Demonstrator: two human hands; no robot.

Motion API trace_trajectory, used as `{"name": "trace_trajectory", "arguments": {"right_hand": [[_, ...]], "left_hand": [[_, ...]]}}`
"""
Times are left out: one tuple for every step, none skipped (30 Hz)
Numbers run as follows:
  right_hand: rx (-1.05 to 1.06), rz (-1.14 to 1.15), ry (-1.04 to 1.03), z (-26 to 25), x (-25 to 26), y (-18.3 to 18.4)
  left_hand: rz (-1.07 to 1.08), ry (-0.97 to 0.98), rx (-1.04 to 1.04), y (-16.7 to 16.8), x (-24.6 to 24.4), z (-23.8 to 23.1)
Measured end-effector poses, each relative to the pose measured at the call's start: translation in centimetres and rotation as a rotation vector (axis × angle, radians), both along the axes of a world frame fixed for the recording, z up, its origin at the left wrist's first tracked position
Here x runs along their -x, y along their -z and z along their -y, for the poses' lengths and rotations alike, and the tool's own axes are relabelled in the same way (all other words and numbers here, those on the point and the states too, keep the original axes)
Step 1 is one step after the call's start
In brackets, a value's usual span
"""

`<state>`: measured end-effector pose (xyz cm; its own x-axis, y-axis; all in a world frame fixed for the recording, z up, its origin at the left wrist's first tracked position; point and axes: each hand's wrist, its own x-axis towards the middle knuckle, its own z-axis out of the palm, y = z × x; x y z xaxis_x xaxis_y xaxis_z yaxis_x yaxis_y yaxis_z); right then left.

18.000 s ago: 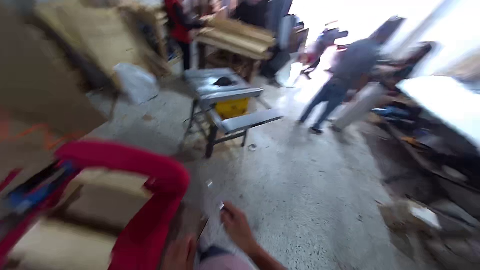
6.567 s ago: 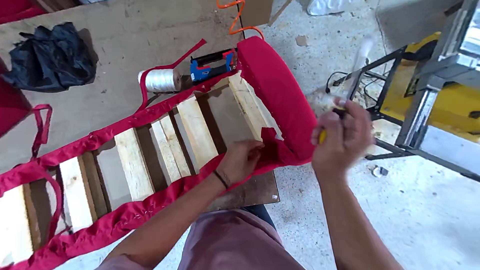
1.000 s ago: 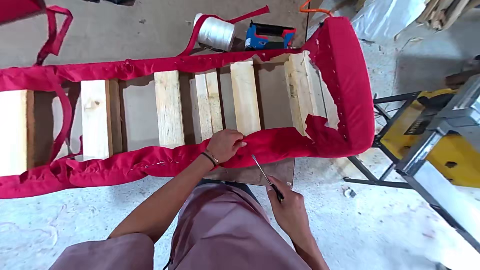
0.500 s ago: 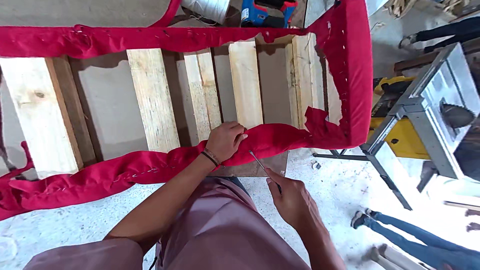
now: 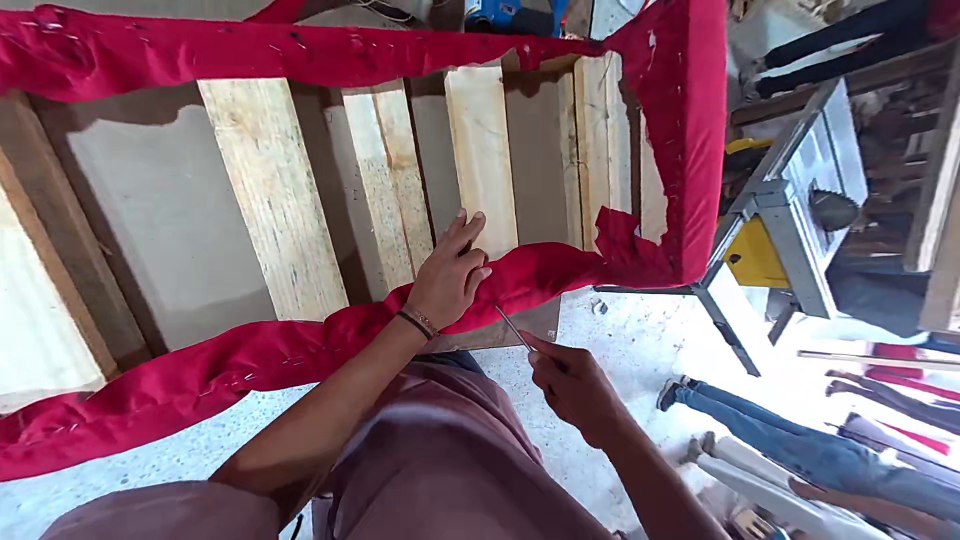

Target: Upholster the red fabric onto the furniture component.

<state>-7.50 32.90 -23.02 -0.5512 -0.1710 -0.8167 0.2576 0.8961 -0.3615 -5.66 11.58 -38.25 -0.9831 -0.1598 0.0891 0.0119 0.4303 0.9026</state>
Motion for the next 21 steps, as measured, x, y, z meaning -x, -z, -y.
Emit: {"name": "trace_trajectory", "arguments": {"right_hand": [[-0.075, -0.135, -0.193, -0.4, -0.4, 0.1], [-0.131, -0.282, -0.362, -0.7, -0.9, 0.3], [-0.173, -0.394, -0.487, -0.9, -1.6, 0.7], [-0.21, -0.463, -0.572, -1.1, -2.2, 1.1], [-0.267, -0.465, -0.618, -0.6, -2.6, 1.0], [-0.331, -0.407, -0.633, 0.5, -2.5, 0.4], [-0.391, -0.314, -0.636, 1.7, -2.2, -0.5], [-0.436, -0.229, -0.636, 2.8, -1.9, -1.3], [-0.467, -0.163, -0.633, 3.8, -1.6, -2.0], [-0.489, -0.119, -0.628, 4.5, -1.4, -2.6], [-0.508, -0.088, -0.624, 5.3, -1.2, -3.0], [-0.528, -0.059, -0.618, 6.1, -1.0, -3.3], [-0.549, -0.03, -0.608, 6.8, -1.1, -3.4], [-0.557, -0.011, -0.582, 7.3, -1.5, -3.1], [-0.537, -0.027, -0.542, 7.1, -2.3, -2.4], [-0.47, -0.105, -0.482, 6.1, -3.7, -1.2], [-0.348, -0.245, -0.384, 4.4, -5.4, 0.8], [-0.207, -0.378, -0.275, 2.5, -6.7, 3.1], [-0.086, -0.447, -0.176, 1.3, -7.3, 4.9], [0.009, -0.423, -0.077, 0.7, -7.5, 5.8], [0.1, -0.33, 0.031, 0.2, -7.4, 6.1]], "left_hand": [[0.005, 0.002, -0.005, 0.0, -0.1, -0.1], [0.009, 0.0, -0.012, 0.0, -0.2, -0.2], [0.013, -0.004, -0.014, -0.1, -0.3, -0.1], [0.011, -0.008, -0.011, -0.2, -0.2, 0.0], [0.009, -0.012, -0.008, -0.2, -0.1, 0.1], [0.005, -0.019, -0.007, -0.2, 0.0, 0.2], [0.002, -0.024, -0.007, -0.2, -0.1, 0.1], [0.006, -0.026, -0.014, -0.2, -0.3, 0.1], [0.006, -0.027, -0.021, -0.3, -0.4, 0.1], [0.005, -0.025, -0.031, -0.4, -0.5, 0.0], [0.006, -0.025, -0.036, -0.5, -0.5, 0.0], [0.005, -0.027, -0.041, -0.5, -0.4, 0.0], [0.005, -0.03, -0.043, -0.5, -0.4, 0.0], [0.006, -0.032, -0.045, -0.4, -0.4, 0.0], [0.006, -0.033, -0.05, -0.3, -0.3, 0.0], [0.014, -0.034, -0.055, -0.3, -0.4, -0.1], [0.028, -0.03, -0.057, -0.4, -0.4, -0.2], [0.037, -0.026, -0.057, -0.5, -0.3, -0.2], [0.04, -0.027, -0.052, -0.5, -0.1, -0.1], [0.042, -0.026, -0.048, -0.5, 0.0, 0.0], [0.044, -0.028, -0.05, -0.4, -0.1, 0.0]]}}
